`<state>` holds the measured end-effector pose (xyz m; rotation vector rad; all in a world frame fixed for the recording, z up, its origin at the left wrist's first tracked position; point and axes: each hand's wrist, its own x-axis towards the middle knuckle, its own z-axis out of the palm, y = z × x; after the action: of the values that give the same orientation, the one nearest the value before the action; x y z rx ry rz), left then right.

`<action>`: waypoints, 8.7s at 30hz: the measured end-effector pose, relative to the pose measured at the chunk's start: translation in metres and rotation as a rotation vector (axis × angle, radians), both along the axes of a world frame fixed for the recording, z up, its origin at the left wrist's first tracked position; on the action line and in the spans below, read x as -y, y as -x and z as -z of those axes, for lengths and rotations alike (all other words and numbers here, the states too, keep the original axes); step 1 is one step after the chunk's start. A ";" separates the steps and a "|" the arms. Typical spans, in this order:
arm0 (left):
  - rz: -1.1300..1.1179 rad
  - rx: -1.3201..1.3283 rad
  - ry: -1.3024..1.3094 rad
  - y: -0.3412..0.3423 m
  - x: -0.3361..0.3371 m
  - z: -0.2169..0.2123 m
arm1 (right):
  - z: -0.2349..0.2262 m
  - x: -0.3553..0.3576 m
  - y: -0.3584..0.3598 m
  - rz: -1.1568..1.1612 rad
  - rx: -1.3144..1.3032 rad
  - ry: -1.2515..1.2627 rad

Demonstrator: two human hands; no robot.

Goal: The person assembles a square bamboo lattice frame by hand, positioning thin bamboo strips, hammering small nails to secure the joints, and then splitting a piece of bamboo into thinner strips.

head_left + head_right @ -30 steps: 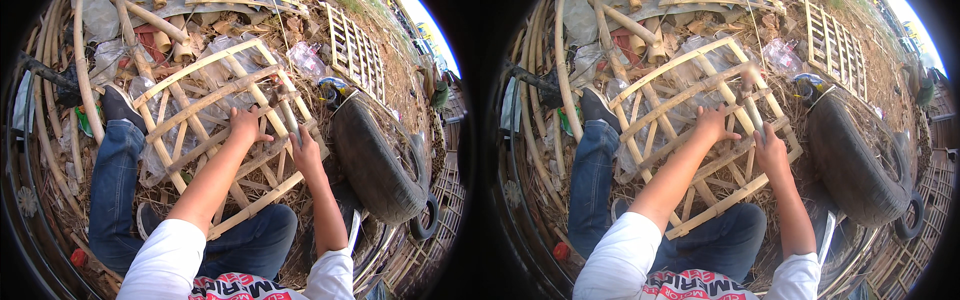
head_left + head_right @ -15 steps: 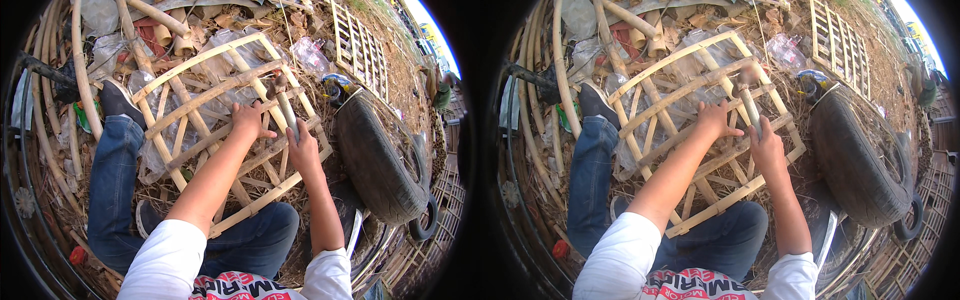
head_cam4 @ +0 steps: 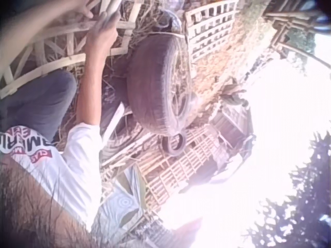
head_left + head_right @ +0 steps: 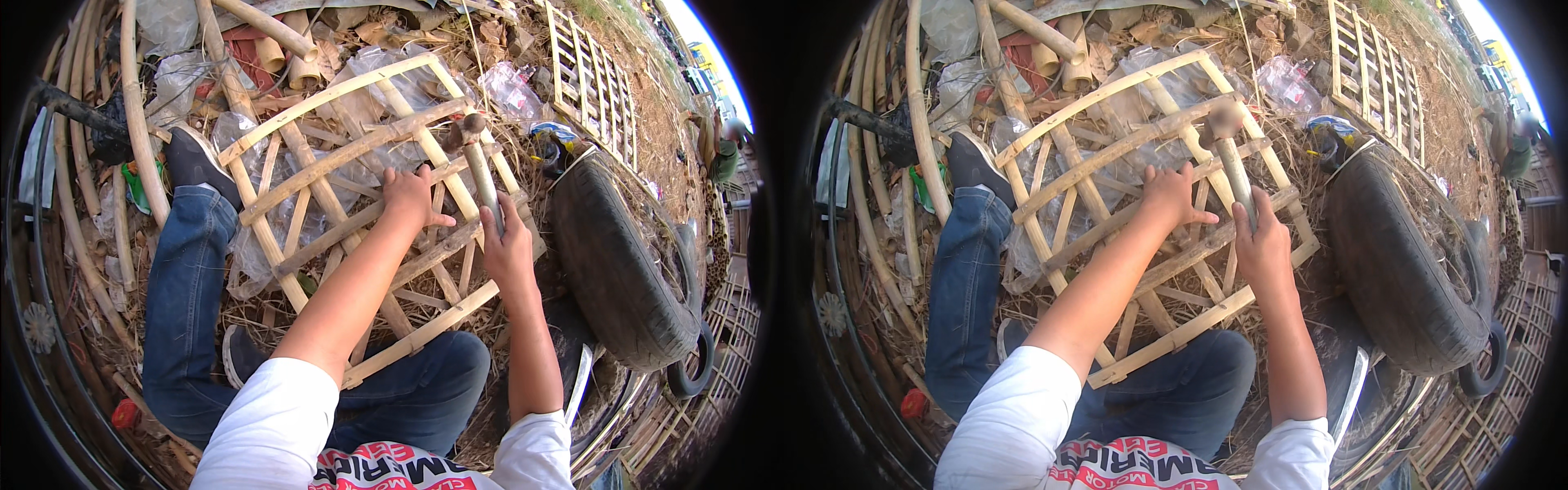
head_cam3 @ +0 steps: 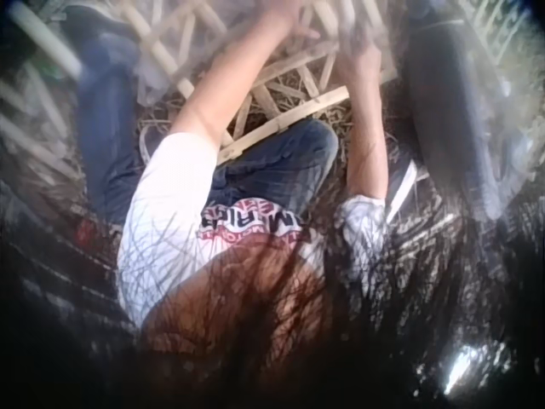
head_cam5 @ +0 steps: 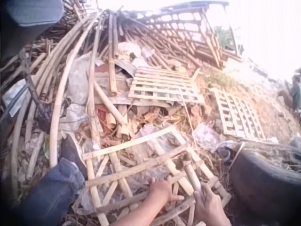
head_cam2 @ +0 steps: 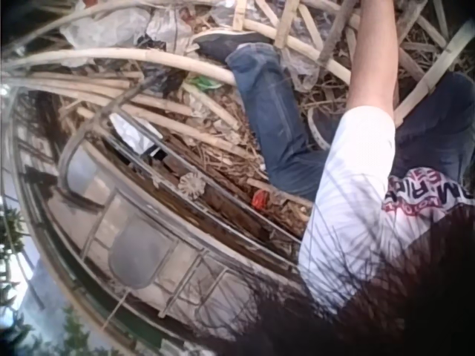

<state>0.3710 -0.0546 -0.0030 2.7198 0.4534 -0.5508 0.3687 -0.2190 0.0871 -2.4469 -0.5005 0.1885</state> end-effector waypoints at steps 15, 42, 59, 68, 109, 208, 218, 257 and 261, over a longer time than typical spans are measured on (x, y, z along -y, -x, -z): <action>-0.023 0.016 -0.010 0.004 0.000 -0.004 | 0.032 0.008 0.002 0.042 -0.077 0.103; 0.008 -0.014 0.050 0.002 -0.003 -0.004 | 0.035 0.018 -0.010 0.018 -0.087 0.064; 0.026 0.009 0.016 0.004 -0.003 -0.002 | 0.001 0.004 0.000 0.045 0.103 -0.109; 0.002 -0.013 0.044 0.004 -0.003 -0.005 | 0.039 0.020 -0.005 0.053 -0.085 0.012; 0.007 0.039 0.008 0.007 -0.003 -0.001 | -0.012 0.001 0.005 -0.024 0.189 -0.119; -0.004 0.048 0.085 0.004 -0.007 0.006 | -0.029 0.012 0.008 0.100 -0.010 -0.277; -0.008 0.026 0.074 0.002 -0.006 0.004 | 0.038 0.024 -0.004 0.103 -0.069 -0.040; -0.006 0.058 0.056 0.003 -0.003 0.007 | 0.030 0.012 0.009 0.045 0.058 -0.023; -0.013 0.070 0.068 0.003 0.001 0.009 | 0.051 0.020 0.007 0.074 -0.019 0.095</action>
<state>0.3685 -0.0553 -0.0116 2.6604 0.4259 -0.4571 0.3615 -0.2389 0.0364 -2.5488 -0.4001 0.2090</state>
